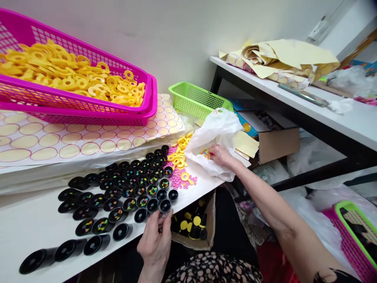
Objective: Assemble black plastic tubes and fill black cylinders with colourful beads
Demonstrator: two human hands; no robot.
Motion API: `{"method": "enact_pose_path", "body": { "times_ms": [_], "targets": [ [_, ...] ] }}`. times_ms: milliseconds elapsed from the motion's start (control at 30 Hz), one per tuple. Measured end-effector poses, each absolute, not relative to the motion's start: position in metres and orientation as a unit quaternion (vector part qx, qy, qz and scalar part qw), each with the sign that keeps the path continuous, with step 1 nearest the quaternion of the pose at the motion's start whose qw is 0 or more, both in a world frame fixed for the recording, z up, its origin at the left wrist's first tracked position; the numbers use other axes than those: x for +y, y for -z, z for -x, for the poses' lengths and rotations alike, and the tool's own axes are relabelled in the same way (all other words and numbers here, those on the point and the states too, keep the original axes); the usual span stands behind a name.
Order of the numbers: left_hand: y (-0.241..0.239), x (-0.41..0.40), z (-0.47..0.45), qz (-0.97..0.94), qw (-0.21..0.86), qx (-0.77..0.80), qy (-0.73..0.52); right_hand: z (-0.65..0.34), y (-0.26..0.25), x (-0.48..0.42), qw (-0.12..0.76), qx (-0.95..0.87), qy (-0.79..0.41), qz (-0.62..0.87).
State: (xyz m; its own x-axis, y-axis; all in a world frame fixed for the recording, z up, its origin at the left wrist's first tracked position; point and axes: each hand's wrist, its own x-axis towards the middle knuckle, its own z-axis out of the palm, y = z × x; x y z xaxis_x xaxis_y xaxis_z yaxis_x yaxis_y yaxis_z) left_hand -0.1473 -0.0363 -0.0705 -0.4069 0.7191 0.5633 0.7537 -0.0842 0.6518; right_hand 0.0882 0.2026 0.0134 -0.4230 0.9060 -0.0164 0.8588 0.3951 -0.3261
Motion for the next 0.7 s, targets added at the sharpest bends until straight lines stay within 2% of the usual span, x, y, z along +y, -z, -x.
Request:
{"method": "enact_pose_path", "body": {
  "times_ms": [200, 367, 433, 533, 600, 700],
  "targets": [
    [0.073, -0.051, 0.152, 0.618, 0.034, -0.61, 0.494, -0.097, 0.0, 0.208, 0.151, -0.816, -0.187, 0.525],
    [0.068, -0.057, 0.151, 0.64, 0.085, -0.6, 0.472, -0.096, 0.007, 0.204, 0.17, -0.823, -0.179, 0.512],
    [0.067, -0.058, 0.151, 0.647, 0.109, -0.59, 0.469, -0.094, 0.0, 0.202, 0.127, -0.845, -0.121, 0.506],
    [0.067, -0.061, 0.153, 0.658, 0.123, -0.581, 0.463, -0.091, -0.012, 0.204, 0.011, -0.859, -0.017, 0.511],
    [0.067, -0.063, 0.155, 0.659, 0.124, -0.584, 0.458, -0.09, -0.018, 0.21, -0.028, -0.856, -0.003, 0.516],
    [0.064, -0.065, 0.157, 0.651, 0.127, -0.594, 0.456, -0.088, -0.021, 0.22, -0.042, -0.858, -0.016, 0.512]
  ]
}}
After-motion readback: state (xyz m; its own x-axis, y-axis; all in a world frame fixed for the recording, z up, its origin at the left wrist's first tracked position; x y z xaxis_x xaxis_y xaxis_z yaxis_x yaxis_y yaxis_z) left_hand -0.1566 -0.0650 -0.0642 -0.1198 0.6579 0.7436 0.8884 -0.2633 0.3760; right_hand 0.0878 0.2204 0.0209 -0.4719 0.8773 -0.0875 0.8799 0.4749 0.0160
